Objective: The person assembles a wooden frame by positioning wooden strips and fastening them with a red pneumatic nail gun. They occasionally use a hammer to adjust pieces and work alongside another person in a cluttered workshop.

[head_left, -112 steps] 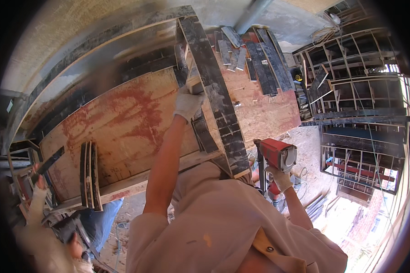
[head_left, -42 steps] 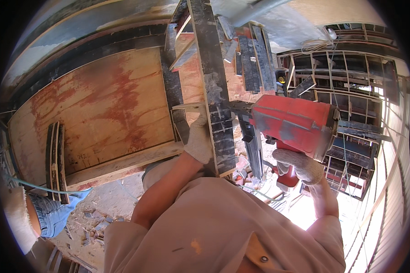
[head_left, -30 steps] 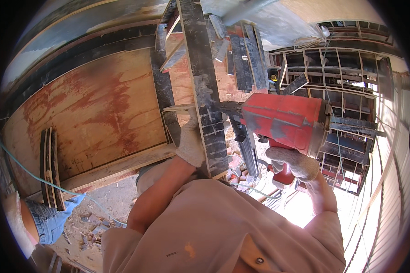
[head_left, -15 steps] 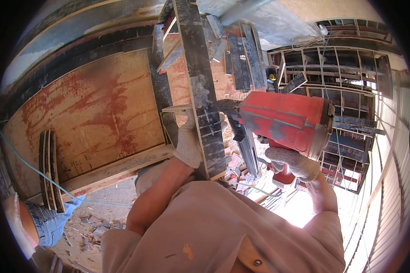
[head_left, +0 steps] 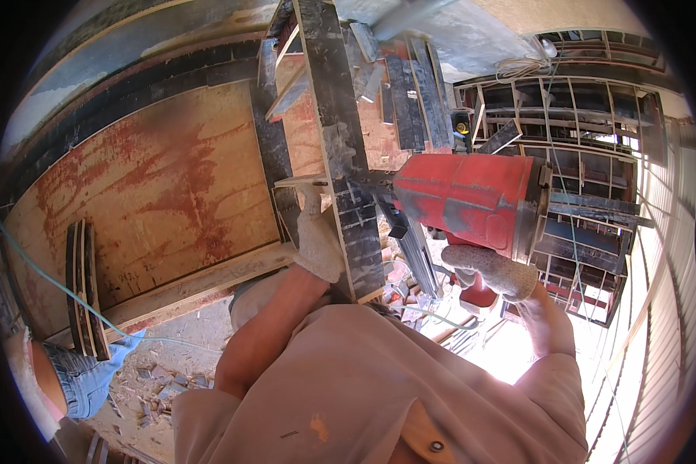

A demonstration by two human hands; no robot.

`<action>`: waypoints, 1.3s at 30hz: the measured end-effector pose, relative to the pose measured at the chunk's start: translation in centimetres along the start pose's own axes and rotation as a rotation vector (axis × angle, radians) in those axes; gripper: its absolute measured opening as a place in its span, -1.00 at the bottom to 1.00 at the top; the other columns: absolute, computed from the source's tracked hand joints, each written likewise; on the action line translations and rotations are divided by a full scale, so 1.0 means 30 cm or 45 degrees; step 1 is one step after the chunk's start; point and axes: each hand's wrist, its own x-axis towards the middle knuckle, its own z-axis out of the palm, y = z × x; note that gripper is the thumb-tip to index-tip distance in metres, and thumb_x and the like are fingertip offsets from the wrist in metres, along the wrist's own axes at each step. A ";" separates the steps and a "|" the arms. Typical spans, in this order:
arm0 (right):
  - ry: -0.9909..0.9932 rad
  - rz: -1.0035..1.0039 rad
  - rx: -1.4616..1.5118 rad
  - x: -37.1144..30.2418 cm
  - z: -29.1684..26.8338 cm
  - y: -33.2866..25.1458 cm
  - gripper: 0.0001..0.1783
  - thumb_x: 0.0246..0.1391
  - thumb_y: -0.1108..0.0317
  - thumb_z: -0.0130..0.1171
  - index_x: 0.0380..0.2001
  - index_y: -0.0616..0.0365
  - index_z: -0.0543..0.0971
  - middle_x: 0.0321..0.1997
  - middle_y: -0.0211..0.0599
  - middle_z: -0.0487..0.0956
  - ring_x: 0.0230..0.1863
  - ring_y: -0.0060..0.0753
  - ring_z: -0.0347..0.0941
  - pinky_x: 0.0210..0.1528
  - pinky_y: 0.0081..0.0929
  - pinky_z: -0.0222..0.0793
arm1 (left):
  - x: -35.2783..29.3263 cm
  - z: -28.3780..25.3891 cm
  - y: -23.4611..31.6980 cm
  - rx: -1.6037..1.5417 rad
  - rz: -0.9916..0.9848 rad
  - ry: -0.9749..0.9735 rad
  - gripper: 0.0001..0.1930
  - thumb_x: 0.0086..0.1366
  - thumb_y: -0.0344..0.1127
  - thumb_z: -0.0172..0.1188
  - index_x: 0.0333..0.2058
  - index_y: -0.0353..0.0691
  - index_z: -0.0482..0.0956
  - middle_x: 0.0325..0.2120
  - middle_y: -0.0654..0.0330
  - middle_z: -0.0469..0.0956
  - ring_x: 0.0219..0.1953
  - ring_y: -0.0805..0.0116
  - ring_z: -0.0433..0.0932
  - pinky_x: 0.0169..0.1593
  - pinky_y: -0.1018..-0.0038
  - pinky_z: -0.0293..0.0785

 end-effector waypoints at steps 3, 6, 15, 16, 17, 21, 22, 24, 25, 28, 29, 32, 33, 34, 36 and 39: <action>0.218 -0.114 0.122 -0.002 0.046 -0.046 -0.54 0.00 0.60 0.40 0.01 0.16 0.58 -0.29 -0.37 0.59 -0.42 -0.56 0.47 -0.40 -0.48 0.40 | 0.032 -0.045 0.004 -0.065 -0.019 0.000 0.01 0.27 0.60 -0.06 0.26 -0.29 0.41 0.08 0.04 0.58 0.06 0.11 0.58 0.10 0.14 0.58; 0.357 -0.076 0.105 -0.022 0.093 -0.121 -0.54 -0.06 0.67 0.40 -0.04 0.15 0.59 -0.41 -0.43 0.57 -0.57 -0.57 0.42 -0.55 -0.50 0.34 | 0.035 -0.077 0.008 -0.069 -0.061 -0.081 0.05 0.21 0.63 -0.03 0.27 -0.30 0.41 0.08 0.05 0.58 0.05 0.11 0.58 0.09 0.14 0.57; 0.264 -0.042 0.014 -0.018 0.082 -0.110 -0.49 -0.04 0.62 0.42 0.03 0.11 0.57 -0.30 -0.40 0.55 -0.44 -0.55 0.42 -0.44 -0.45 0.36 | 0.019 -0.036 -0.004 -0.031 -0.002 -0.085 0.16 0.10 0.70 0.01 0.31 -0.30 0.37 0.16 0.02 0.54 0.15 0.06 0.53 0.22 0.08 0.48; 0.256 -0.041 0.010 -0.017 0.079 -0.111 -0.49 -0.03 0.61 0.42 0.03 0.10 0.57 -0.29 -0.39 0.55 -0.42 -0.55 0.42 -0.42 -0.45 0.36 | 0.014 -0.027 -0.006 0.019 0.027 -0.087 0.17 0.09 0.70 0.02 0.32 -0.30 0.36 0.17 0.01 0.53 0.17 0.06 0.52 0.23 0.08 0.47; 0.252 -0.040 0.009 -0.016 0.074 -0.108 -0.48 -0.03 0.61 0.42 0.04 0.10 0.56 -0.27 -0.39 0.55 -0.41 -0.55 0.42 -0.41 -0.44 0.36 | 0.007 -0.017 -0.005 0.068 0.056 -0.089 0.17 0.09 0.70 0.02 0.32 -0.30 0.35 0.18 0.01 0.53 0.18 0.05 0.52 0.25 0.08 0.46; 0.228 -0.048 0.003 -0.030 0.060 -0.108 -0.46 -0.02 0.58 0.43 0.07 0.08 0.55 -0.22 -0.38 0.55 -0.35 -0.54 0.42 -0.36 -0.42 0.37 | -0.010 -0.013 0.013 -0.036 -0.070 -0.082 0.17 0.12 0.69 0.00 0.34 -0.33 0.32 0.19 0.00 0.52 0.19 0.06 0.50 0.27 0.12 0.46; 0.226 -0.047 0.000 -0.031 0.059 -0.106 -0.45 -0.02 0.58 0.43 0.08 0.07 0.55 -0.21 -0.37 0.55 -0.33 -0.53 0.42 -0.35 -0.42 0.37 | 0.014 -0.053 0.010 -0.072 -0.065 -0.160 0.17 0.14 0.68 -0.01 0.34 -0.33 0.31 0.20 0.00 0.51 0.20 0.07 0.50 0.27 0.12 0.45; 0.220 -0.047 -0.005 -0.028 0.055 -0.097 -0.44 -0.02 0.57 0.44 0.09 0.06 0.55 -0.19 -0.37 0.54 -0.30 -0.53 0.41 -0.32 -0.41 0.38 | 0.036 -0.094 -0.002 -0.116 -0.025 -0.175 0.16 0.15 0.67 -0.02 0.35 -0.33 0.30 0.20 -0.01 0.50 0.20 0.07 0.49 0.28 0.14 0.44; 0.217 -0.047 0.001 -0.029 0.049 -0.093 -0.44 -0.01 0.56 0.44 0.10 0.06 0.54 -0.18 -0.37 0.54 -0.29 -0.53 0.41 -0.31 -0.40 0.38 | 0.014 -0.013 0.004 -0.116 0.011 -0.113 0.15 0.15 0.67 -0.01 0.35 -0.33 0.30 0.20 0.00 0.50 0.20 0.08 0.49 0.28 0.15 0.44; 0.220 -0.035 -0.016 -0.026 0.047 -0.095 -0.42 -0.01 0.55 0.44 0.12 0.04 0.54 -0.14 -0.36 0.54 -0.25 -0.52 0.41 -0.27 -0.39 0.39 | 0.029 -0.046 -0.006 -0.132 0.014 -0.102 0.14 0.17 0.65 0.00 0.33 -0.35 0.32 0.18 0.00 0.52 0.19 0.09 0.50 0.27 0.17 0.45; 0.216 -0.031 -0.026 -0.022 0.050 -0.097 -0.41 -0.01 0.54 0.45 0.13 0.04 0.53 -0.13 -0.35 0.54 -0.23 -0.52 0.41 -0.26 -0.38 0.39 | 0.037 -0.072 -0.011 -0.141 -0.002 -0.128 0.13 0.17 0.65 0.01 0.32 -0.35 0.32 0.17 0.00 0.52 0.19 0.09 0.50 0.27 0.17 0.45; 0.217 -0.024 -0.026 -0.021 0.039 -0.091 -0.39 0.00 0.52 0.45 0.15 0.03 0.53 -0.09 -0.34 0.53 -0.19 -0.51 0.41 -0.22 -0.37 0.40 | 0.020 -0.020 -0.010 -0.109 0.021 -0.066 0.12 0.18 0.64 0.03 0.30 -0.36 0.34 0.13 0.00 0.54 0.16 0.11 0.52 0.25 0.18 0.47; 0.211 -0.028 -0.025 -0.023 0.035 -0.094 -0.39 0.00 0.52 0.46 0.16 0.02 0.52 -0.08 -0.34 0.53 -0.17 -0.51 0.41 -0.21 -0.36 0.40 | 0.027 -0.038 -0.006 -0.115 0.014 -0.104 0.12 0.18 0.64 0.03 0.31 -0.37 0.34 0.13 0.00 0.54 0.16 0.11 0.52 0.25 0.18 0.47; 0.210 -0.029 -0.022 -0.032 0.034 -0.097 -0.38 0.01 0.51 0.46 0.16 0.02 0.52 -0.07 -0.34 0.53 -0.16 -0.50 0.41 -0.20 -0.36 0.40 | 0.037 -0.066 -0.004 -0.121 -0.001 -0.142 0.12 0.18 0.64 0.03 0.31 -0.37 0.33 0.14 0.00 0.54 0.17 0.10 0.52 0.25 0.18 0.47; 0.203 -0.028 -0.032 -0.033 0.030 -0.101 -0.37 0.01 0.50 0.46 0.18 0.01 0.51 -0.04 -0.33 0.53 -0.13 -0.50 0.41 -0.17 -0.35 0.41 | 0.046 -0.094 -0.005 -0.123 -0.002 -0.173 0.12 0.17 0.64 0.03 0.31 -0.37 0.33 0.14 -0.01 0.53 0.18 0.11 0.51 0.24 0.19 0.47; 0.202 -0.016 -0.036 -0.033 0.031 -0.092 -0.35 0.02 0.48 0.47 0.20 -0.01 0.51 0.00 -0.32 0.52 -0.09 -0.49 0.41 -0.13 -0.33 0.42 | 0.040 -0.090 -0.006 -0.120 0.017 -0.167 0.13 0.17 0.64 0.03 0.31 -0.37 0.33 0.15 -0.01 0.51 0.19 0.11 0.49 0.23 0.19 0.49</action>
